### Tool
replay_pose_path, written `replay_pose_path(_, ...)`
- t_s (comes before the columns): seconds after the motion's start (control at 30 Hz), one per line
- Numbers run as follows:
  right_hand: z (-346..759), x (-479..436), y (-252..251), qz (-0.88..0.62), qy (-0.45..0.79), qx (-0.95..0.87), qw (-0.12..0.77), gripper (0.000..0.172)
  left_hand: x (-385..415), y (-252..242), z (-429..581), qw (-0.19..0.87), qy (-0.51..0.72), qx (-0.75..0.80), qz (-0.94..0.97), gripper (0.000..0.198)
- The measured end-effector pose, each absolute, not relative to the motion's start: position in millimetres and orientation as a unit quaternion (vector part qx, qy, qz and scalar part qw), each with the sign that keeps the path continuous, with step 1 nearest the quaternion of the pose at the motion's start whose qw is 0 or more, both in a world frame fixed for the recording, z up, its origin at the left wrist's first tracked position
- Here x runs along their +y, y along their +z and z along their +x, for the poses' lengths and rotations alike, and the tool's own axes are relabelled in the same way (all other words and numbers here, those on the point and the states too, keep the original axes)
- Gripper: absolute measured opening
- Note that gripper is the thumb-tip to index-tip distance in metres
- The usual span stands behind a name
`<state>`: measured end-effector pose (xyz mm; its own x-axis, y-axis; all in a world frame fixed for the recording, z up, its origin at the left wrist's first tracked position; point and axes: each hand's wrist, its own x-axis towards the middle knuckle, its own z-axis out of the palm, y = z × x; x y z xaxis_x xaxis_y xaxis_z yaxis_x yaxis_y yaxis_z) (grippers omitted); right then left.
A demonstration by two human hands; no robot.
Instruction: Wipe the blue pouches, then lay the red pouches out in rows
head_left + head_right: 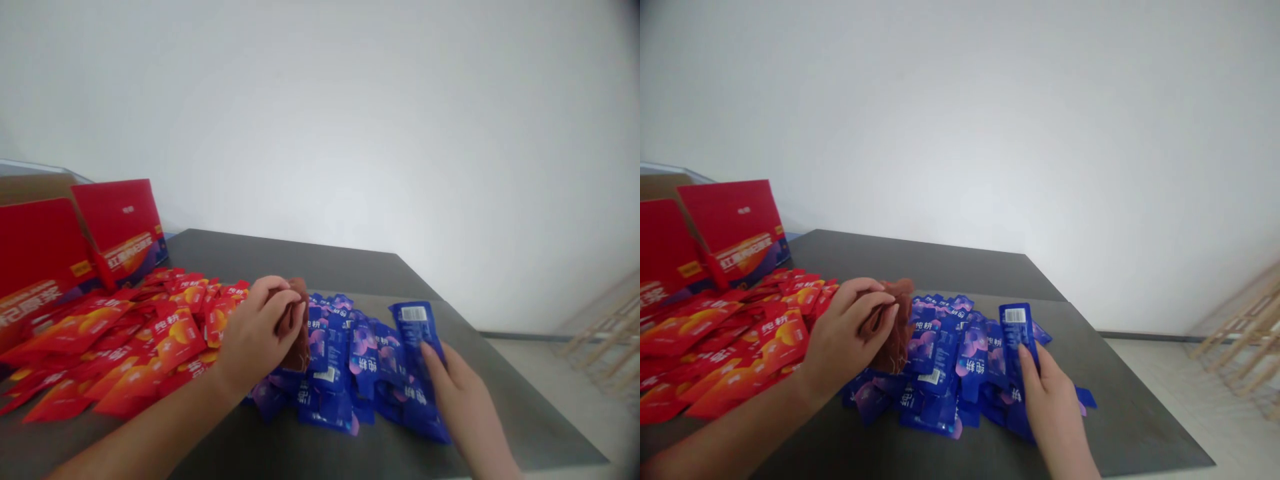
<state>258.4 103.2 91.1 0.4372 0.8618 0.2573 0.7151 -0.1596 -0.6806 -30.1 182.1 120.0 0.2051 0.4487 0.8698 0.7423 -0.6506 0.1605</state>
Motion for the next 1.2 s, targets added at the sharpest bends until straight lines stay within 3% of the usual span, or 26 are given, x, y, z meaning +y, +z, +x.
replay_pose_path(0.13,259.2,133.6,78.8,-0.746,-0.046,-0.580,0.324,0.055,183.4,94.1,-29.8,0.154,-0.518,-0.387,-0.747,0.010)
replay_pose_path(0.27,225.4,156.1,52.2,-0.646,-0.140,-0.725,0.191,0.043,187.5,79.7,-30.7,0.161,-0.511,-0.373,-0.758,0.013)
replay_pose_path(0.33,209.5,160.6,39.3,-0.625,-0.136,-0.754,0.150,0.040,187.3,75.8,-32.5,0.169,-0.506,-0.363,-0.764,0.014)
replay_pose_path(0.57,236.6,161.6,37.5,-0.669,-0.064,-0.722,0.164,0.054,181.9,71.4,-36.5,0.149,-0.495,-0.355,-0.779,0.016)
replay_pose_path(0.83,359.5,226.9,44.4,-0.793,-0.021,-0.608,0.044,0.030,182.2,69.9,-38.9,0.142,-0.503,-0.348,-0.778,0.017)
replay_pose_path(1.0,376.9,248.8,25.0,-0.803,0.026,-0.595,-0.025,0.029,182.0,69.0,-37.9,0.141,-0.500,-0.355,-0.777,0.019)
replay_pose_path(1.2,370.8,239.6,46.5,-0.832,-0.008,-0.554,0.031,0.027,181.8,76.4,-38.8,0.155,-0.507,-0.354,-0.770,0.017)
